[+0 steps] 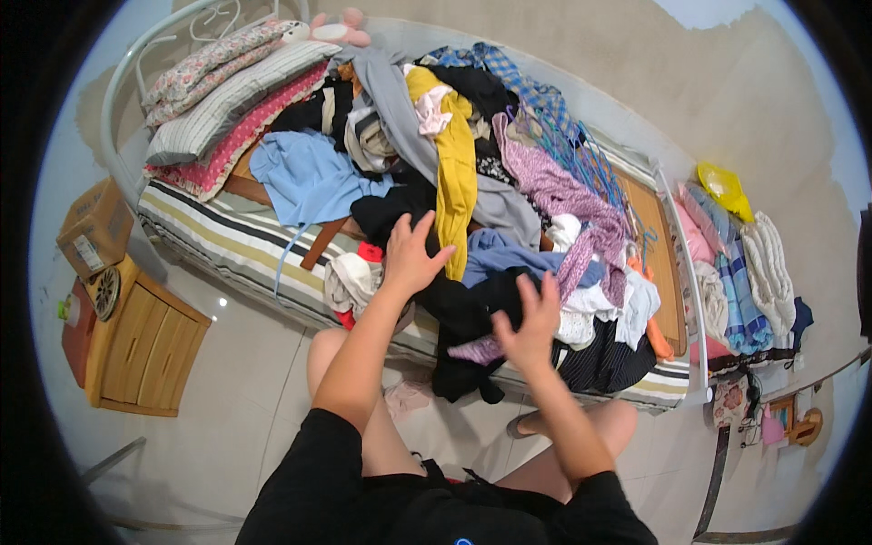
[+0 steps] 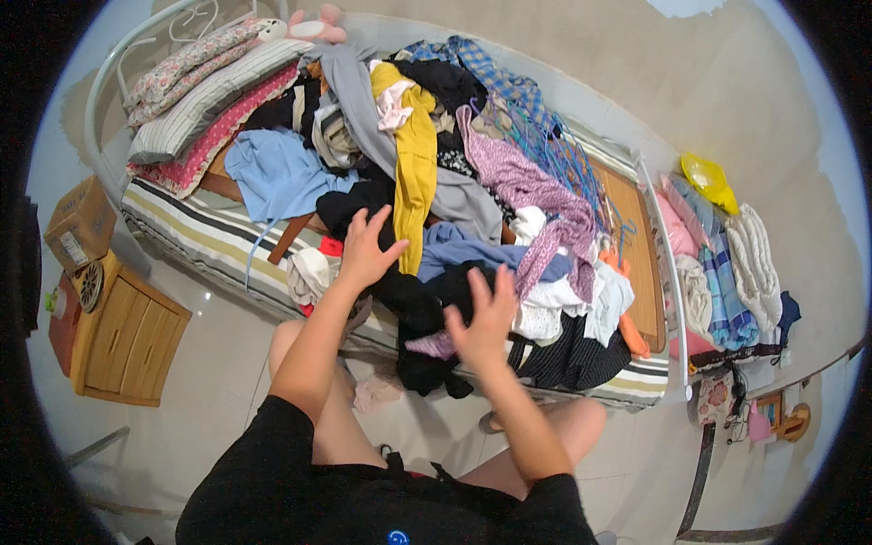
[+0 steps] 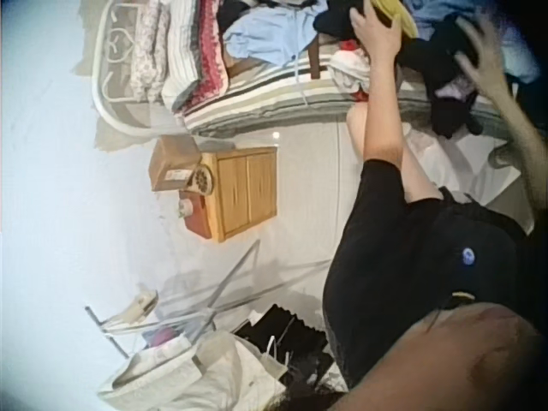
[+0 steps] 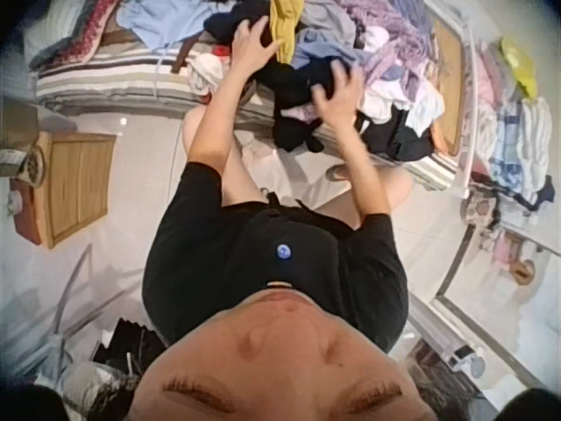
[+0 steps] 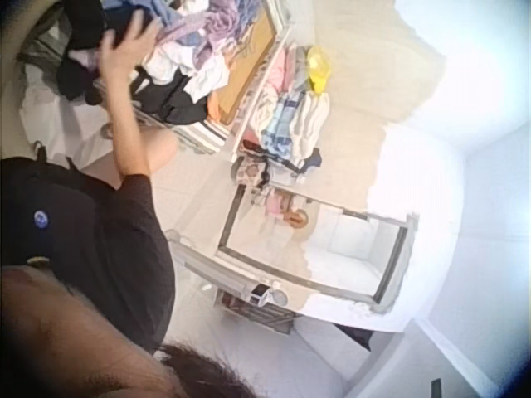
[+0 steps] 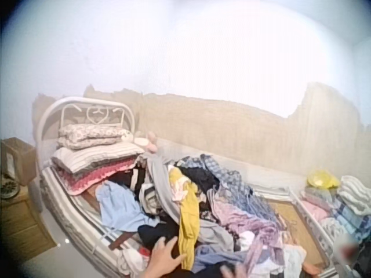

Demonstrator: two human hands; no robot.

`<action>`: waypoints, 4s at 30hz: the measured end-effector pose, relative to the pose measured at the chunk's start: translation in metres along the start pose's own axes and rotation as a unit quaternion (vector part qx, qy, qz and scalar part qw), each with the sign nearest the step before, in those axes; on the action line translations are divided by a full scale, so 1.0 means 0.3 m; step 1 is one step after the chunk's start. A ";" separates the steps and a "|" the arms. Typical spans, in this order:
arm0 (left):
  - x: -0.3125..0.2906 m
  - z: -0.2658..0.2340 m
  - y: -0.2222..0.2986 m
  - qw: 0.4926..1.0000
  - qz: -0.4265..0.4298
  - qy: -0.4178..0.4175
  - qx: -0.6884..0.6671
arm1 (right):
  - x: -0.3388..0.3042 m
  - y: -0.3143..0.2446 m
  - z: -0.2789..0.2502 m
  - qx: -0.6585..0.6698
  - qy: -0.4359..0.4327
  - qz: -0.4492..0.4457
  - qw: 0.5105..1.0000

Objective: The person picks up clothing items from a bed, attaches them to hangers, and hangs them onto a garment rack before sitting on the floor to sort through more garments from a large pile.

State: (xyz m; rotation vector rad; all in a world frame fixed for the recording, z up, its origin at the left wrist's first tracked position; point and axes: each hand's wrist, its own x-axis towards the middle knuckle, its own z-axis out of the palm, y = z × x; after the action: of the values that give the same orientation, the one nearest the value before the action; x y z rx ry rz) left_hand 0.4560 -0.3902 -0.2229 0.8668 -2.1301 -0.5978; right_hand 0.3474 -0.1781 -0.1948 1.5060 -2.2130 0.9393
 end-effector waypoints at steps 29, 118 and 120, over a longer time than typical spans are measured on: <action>-0.073 -0.059 0.005 0.989 0.085 0.119 -0.029 | -0.172 -0.139 0.297 0.303 0.081 0.061 0.948; -0.181 0.119 -0.066 0.362 -0.438 -0.402 -0.718 | -0.216 -0.085 0.304 0.684 0.001 0.380 0.623; -0.217 0.179 -0.094 0.651 -0.183 -0.464 -0.572 | -0.192 -0.061 0.291 0.668 0.022 0.388 0.634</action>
State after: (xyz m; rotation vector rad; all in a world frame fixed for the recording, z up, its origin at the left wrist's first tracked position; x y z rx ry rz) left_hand 0.4571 -0.3537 -0.3040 0.1591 -1.6223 -2.6655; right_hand 0.3967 -0.1996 -0.2863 0.5321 -1.9650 3.3127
